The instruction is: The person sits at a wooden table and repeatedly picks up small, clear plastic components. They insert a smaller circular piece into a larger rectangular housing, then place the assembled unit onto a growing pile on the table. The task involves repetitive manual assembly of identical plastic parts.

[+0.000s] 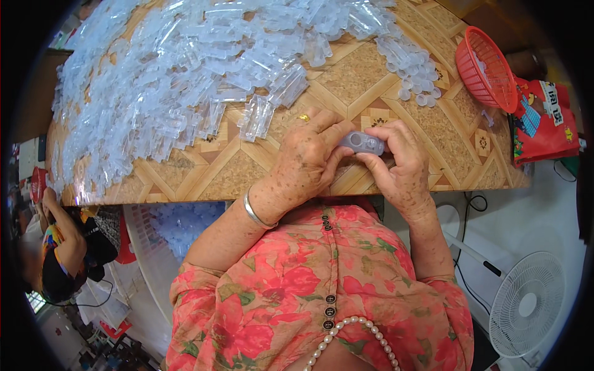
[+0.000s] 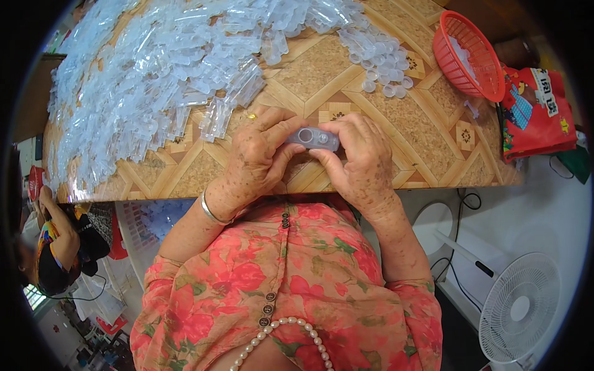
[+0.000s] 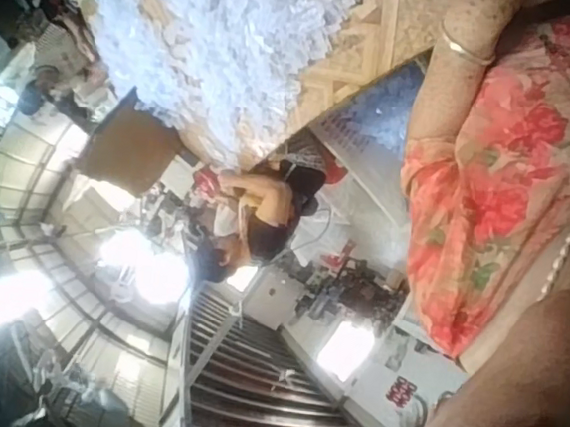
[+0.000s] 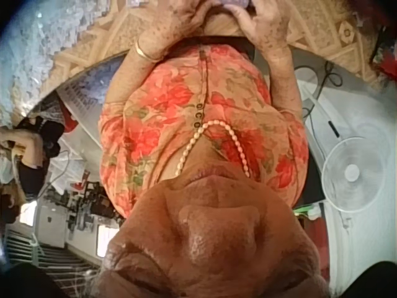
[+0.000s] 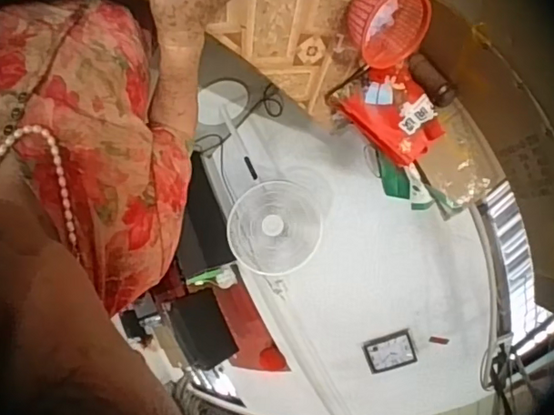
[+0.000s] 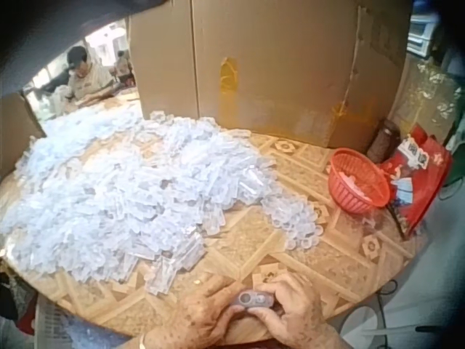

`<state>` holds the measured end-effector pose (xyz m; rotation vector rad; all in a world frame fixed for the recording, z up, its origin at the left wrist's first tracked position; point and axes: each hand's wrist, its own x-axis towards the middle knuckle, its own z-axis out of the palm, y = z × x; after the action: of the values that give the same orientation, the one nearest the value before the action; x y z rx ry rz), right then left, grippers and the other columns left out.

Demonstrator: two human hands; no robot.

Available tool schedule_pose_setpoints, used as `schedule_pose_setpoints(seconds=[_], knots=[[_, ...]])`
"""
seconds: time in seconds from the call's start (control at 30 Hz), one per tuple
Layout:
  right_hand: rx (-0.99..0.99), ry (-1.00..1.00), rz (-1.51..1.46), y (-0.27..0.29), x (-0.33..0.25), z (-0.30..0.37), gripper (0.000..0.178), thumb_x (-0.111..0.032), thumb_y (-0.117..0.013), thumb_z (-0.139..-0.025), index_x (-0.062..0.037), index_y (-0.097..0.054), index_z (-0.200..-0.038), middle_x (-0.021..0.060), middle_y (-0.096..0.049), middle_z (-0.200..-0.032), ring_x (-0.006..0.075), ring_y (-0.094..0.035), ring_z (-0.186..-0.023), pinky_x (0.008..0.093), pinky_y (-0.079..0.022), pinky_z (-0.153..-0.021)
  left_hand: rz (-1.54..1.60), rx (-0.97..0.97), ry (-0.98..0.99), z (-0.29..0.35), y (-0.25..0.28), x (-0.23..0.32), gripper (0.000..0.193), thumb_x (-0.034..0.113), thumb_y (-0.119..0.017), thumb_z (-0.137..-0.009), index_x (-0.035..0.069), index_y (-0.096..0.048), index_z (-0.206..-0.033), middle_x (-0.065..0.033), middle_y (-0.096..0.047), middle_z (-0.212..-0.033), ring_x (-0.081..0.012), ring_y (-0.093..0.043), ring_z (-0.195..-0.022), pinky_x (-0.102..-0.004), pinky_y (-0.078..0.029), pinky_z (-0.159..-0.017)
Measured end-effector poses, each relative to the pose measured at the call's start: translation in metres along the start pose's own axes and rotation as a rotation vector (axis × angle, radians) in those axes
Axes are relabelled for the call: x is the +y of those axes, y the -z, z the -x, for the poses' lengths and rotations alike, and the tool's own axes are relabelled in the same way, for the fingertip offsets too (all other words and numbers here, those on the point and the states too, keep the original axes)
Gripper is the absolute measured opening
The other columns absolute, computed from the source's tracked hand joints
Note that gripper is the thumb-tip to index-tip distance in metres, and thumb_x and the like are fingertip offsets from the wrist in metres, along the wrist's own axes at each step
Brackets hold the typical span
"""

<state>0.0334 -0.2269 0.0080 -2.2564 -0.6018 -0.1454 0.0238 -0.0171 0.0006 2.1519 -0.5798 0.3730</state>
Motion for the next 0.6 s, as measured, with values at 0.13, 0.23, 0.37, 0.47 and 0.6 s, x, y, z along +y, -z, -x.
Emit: schedule_pose_setpoints(seconds=[0.13, 0.23, 0.37, 0.47, 0.6], knots=[[0.000, 0.036, 0.008, 0.000, 0.002, -0.004, 0.040, -0.019, -0.086, -0.078, -0.0050, -0.067, -0.111, 0.0103, -0.065, -0.101, 0.0325, -0.064, -0.095, 0.0422, -0.049, -0.082, 0.004, 0.014, 0.024, 0.002, -0.002, -0.003, 0.035, 0.003, -0.078, -0.082, 0.002, -0.071, -0.115, -0.0158, -0.067, -0.103, -0.0359, -0.064, -0.091, -0.0425, -0.052, -0.078], [0.000, 0.053, -0.017, 0.015, 0.002, -0.014, 0.043, -0.021, -0.084, -0.081, -0.0058, -0.067, -0.117, 0.0102, -0.066, -0.102, 0.0313, -0.065, -0.093, 0.0403, -0.051, -0.084, -0.013, 0.016, 0.060, 0.003, -0.002, -0.001, 0.034, 0.003, -0.078, -0.083, 0.001, -0.070, -0.116, -0.0155, -0.066, -0.102, -0.0345, -0.063, -0.091, -0.0418, -0.051, -0.078], [0.176, -0.176, 0.135, 0.042, 0.029, -0.018, 0.036, -0.019, -0.078, -0.088, -0.0069, -0.068, -0.120, 0.0129, -0.067, -0.105, 0.0329, -0.066, -0.096, 0.0417, -0.052, -0.087, 0.011, 0.035, 0.071, 0.001, -0.001, -0.002, 0.034, 0.003, -0.078, -0.084, 0.002, -0.070, -0.116, -0.0154, -0.066, -0.104, -0.0338, -0.063, -0.092, -0.0415, -0.051, -0.078], [0.245, -0.163, 0.406, 0.056, 0.064, -0.022, 0.030, -0.016, -0.074, -0.091, -0.0066, -0.068, -0.118, 0.0135, -0.067, -0.105, 0.0339, -0.066, -0.098, 0.0439, -0.051, -0.088, -0.007, 0.048, 0.052, 0.002, -0.003, -0.003, 0.034, 0.005, -0.079, -0.083, 0.002, -0.070, -0.116, -0.0152, -0.066, -0.106, -0.0335, -0.063, -0.093, -0.0412, -0.051, -0.079], [0.169, -0.207, 0.442, 0.060, 0.068, -0.023, 0.023, -0.016, -0.072, -0.091, -0.0054, -0.069, -0.111, 0.0125, -0.067, -0.104, 0.0334, -0.066, -0.099, 0.0456, -0.050, -0.088, -0.016, 0.050, 0.048, 0.001, 0.001, 0.001, 0.038, 0.009, -0.082, -0.081, 0.002, -0.070, -0.116, -0.0147, -0.067, -0.108, -0.0333, -0.063, -0.094, -0.0411, -0.052, -0.081]])
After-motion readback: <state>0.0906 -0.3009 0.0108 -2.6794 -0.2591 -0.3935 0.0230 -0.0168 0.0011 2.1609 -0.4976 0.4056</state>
